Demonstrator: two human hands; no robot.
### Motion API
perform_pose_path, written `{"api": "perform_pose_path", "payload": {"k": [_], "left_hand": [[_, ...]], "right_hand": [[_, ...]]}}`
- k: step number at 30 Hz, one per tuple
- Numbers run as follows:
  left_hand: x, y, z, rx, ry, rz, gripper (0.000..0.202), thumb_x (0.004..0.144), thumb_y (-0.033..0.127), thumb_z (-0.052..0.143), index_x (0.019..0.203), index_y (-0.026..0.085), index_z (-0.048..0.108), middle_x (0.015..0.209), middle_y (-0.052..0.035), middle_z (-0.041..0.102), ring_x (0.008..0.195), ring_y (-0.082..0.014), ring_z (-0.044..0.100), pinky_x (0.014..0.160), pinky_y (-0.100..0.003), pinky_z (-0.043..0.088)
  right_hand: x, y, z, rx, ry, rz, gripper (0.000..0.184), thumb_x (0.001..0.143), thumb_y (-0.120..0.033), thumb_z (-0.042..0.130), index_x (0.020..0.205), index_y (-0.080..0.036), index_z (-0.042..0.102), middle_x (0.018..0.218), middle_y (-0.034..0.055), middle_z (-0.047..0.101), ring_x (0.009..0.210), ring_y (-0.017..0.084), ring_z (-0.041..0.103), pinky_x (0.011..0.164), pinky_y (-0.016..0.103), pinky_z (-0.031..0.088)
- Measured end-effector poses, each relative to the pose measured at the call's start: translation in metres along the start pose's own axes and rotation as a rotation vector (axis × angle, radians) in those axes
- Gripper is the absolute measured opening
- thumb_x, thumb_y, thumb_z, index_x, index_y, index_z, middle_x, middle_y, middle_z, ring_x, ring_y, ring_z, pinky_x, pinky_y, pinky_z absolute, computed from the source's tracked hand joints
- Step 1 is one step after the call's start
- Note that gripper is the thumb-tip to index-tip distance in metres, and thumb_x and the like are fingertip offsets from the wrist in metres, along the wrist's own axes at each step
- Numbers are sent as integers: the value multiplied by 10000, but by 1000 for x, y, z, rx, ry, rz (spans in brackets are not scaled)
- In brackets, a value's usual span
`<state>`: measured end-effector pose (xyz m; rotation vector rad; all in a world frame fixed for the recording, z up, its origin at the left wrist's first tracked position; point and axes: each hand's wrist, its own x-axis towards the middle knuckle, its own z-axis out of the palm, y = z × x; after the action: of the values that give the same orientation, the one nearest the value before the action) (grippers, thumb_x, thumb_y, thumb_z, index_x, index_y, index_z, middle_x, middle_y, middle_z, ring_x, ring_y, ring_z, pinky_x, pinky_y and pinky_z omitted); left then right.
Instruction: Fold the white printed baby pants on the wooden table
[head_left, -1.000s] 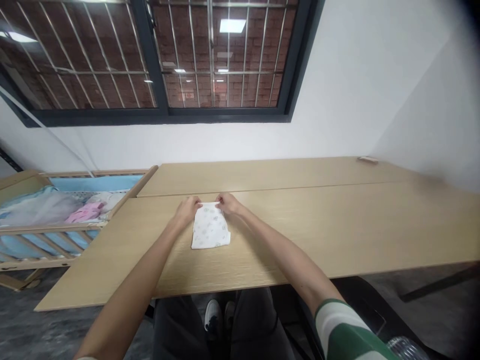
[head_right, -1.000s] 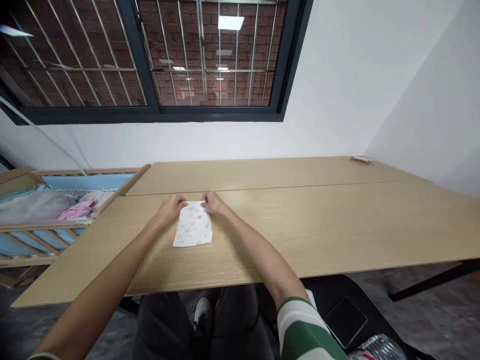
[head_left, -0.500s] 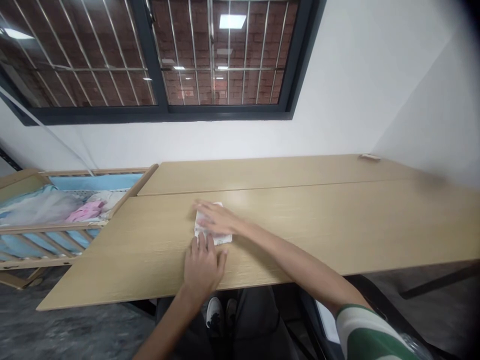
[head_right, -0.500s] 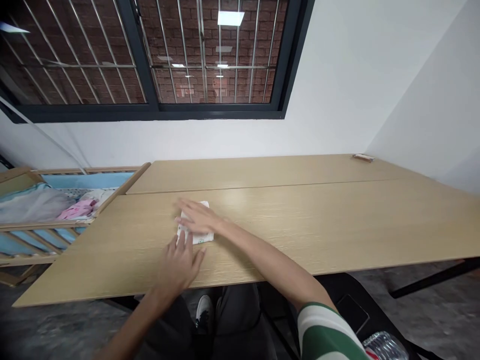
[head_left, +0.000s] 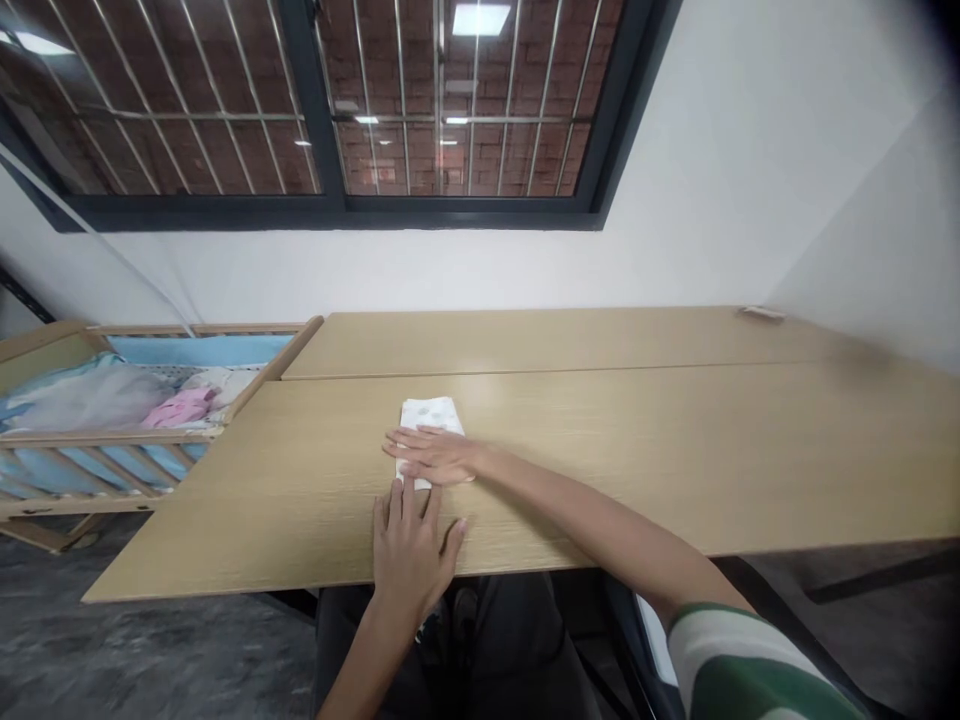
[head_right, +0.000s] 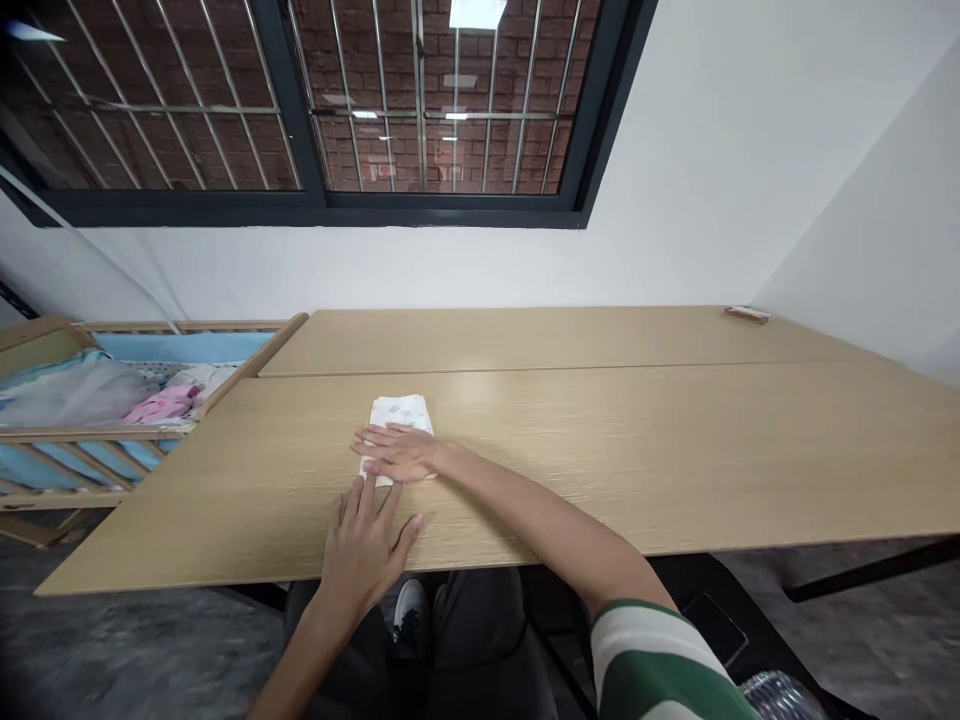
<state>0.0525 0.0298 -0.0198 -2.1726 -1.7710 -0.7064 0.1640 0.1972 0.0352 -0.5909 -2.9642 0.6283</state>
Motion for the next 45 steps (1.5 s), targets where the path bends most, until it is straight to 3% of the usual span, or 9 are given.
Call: {"api": "perform_pose_path", "payload": {"k": [11, 16, 19, 24, 28, 31, 36, 41, 45], "left_hand": [[3, 8, -9, 9, -6, -41, 597, 949, 502, 532, 1478, 228, 493, 1509, -215, 460, 1353, -446, 449, 1039, -644, 422], [4, -1, -6, 47, -28, 11, 556, 960, 499, 520, 1427, 200, 542, 1464, -236, 493, 1315, -428, 485, 1024, -603, 437], [9, -19, -4, 11, -27, 64, 454, 1005, 382, 460, 1405, 183, 539, 1393, -212, 561, 1251, -353, 546, 993, -522, 478], [32, -64, -8, -159, -153, 143, 320, 1028, 232, 378, 1262, 166, 587, 1154, -116, 672, 1100, -237, 616, 966, -397, 503], [54, -84, -11, -223, -224, 263, 273, 1027, 263, 378, 1084, 186, 634, 1127, -110, 670, 1113, -268, 600, 991, -435, 473], [71, -88, -12, -356, -254, 204, 309, 1033, 323, 340, 1074, 191, 617, 1109, -118, 683, 1082, -283, 612, 972, -449, 468], [103, -102, -19, -729, -398, -44, 438, 992, 564, 376, 1006, 195, 612, 944, -77, 706, 883, -257, 658, 833, -382, 517], [122, -118, -12, -927, -483, -74, 594, 810, 631, 658, 1173, 163, 627, 1163, -111, 713, 1015, -280, 673, 857, -353, 535], [139, -125, 10, -864, -394, -148, 556, 841, 640, 571, 1078, 141, 634, 969, -79, 723, 864, -234, 667, 738, -312, 511]], "right_hand": [[26, 87, -24, -205, 132, 156, 606, 1065, -436, 290, 1605, -162, 263, 1676, 83, 187, 1560, 225, 117, 1259, 418, 72], [13, 66, -28, -304, 304, 131, 608, 1047, -377, 351, 1586, -104, 277, 1666, 153, 213, 1541, 273, 160, 1234, 460, 121], [-11, 42, -34, -323, 444, 147, 505, 1015, -334, 434, 1474, -124, 457, 1555, 186, 410, 1416, 312, 365, 1154, 495, 260], [-62, 3, -31, -138, 279, 109, 397, 983, -469, 522, 1154, -143, 670, 1127, 138, 674, 1038, 257, 612, 937, 407, 454], [-90, -14, -20, -111, 184, 80, 656, 867, -613, 642, 1302, -123, 613, 1294, 181, 626, 1167, 311, 590, 994, 436, 448], [-97, -13, -14, -108, 197, 70, 710, 834, -538, 702, 1388, -119, 552, 1382, 190, 584, 1243, 331, 560, 1051, 450, 418], [-81, 6, -12, 27, 330, 172, 332, 972, -269, 500, 1264, -185, 634, 1189, 114, 710, 1040, 249, 669, 938, 366, 475], [-60, 21, -17, 125, 470, 385, 303, 1005, -318, 473, 1243, -210, 625, 1145, 98, 727, 990, 253, 681, 856, 330, 484], [-44, 37, -23, 172, 536, 475, 234, 973, -323, 535, 1129, -202, 659, 1046, 85, 742, 926, 234, 675, 811, 305, 483]]}}
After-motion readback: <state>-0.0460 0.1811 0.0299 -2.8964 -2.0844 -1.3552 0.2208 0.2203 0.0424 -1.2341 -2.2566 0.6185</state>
